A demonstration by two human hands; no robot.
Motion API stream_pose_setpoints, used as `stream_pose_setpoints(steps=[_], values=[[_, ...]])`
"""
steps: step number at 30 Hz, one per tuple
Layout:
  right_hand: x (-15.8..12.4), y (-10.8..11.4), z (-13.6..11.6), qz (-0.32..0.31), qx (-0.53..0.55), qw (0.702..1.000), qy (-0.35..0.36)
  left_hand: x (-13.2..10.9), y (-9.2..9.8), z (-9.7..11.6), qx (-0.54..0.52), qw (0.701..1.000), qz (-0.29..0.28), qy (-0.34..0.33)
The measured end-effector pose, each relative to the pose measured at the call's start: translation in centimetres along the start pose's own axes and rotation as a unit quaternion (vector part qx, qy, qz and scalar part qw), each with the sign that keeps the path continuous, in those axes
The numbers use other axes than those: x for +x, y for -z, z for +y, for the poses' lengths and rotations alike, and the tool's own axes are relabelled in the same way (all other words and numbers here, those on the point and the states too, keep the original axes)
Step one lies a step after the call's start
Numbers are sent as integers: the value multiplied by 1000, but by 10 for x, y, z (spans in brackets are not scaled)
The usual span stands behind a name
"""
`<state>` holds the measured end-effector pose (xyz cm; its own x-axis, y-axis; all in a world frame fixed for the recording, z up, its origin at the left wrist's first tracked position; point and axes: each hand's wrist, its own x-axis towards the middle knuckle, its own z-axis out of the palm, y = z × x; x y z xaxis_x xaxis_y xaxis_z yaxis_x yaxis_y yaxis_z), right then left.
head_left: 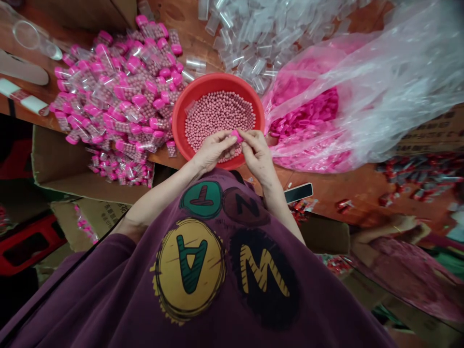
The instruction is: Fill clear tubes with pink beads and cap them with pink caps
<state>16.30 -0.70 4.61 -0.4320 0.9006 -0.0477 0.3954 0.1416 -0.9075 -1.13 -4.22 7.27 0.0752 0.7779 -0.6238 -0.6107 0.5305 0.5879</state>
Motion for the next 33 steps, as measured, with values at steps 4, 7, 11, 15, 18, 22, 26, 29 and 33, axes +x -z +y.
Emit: stream_pose_setpoints(steps=[4,7,11,15,18,22,26,29,33], values=[[-1,2,22,68,106,990,-60,3,10,9,80,996,-4,-47],[1,-1,20,59,104,991,-68,4,13,7,129,989,3,-65],[0,-8,-1,-26,-63,998,-4,6,10,-1,106,992,40,-58],[-2,-20,-9,-35,-178,983,1,7,4,-9,59,995,60,-46],[0,-26,1,-29,-197,980,5,7,1,-13,48,996,68,-23],[8,-34,23,-45,-196,980,8,14,4,-20,31,997,74,5],[13,-48,42,-57,-193,979,-16,28,13,-28,9,993,108,34],[10,-53,48,-49,-208,976,-36,34,16,-32,-3,992,117,48],[11,-50,45,-57,-247,967,-18,33,13,-33,56,990,126,16]])
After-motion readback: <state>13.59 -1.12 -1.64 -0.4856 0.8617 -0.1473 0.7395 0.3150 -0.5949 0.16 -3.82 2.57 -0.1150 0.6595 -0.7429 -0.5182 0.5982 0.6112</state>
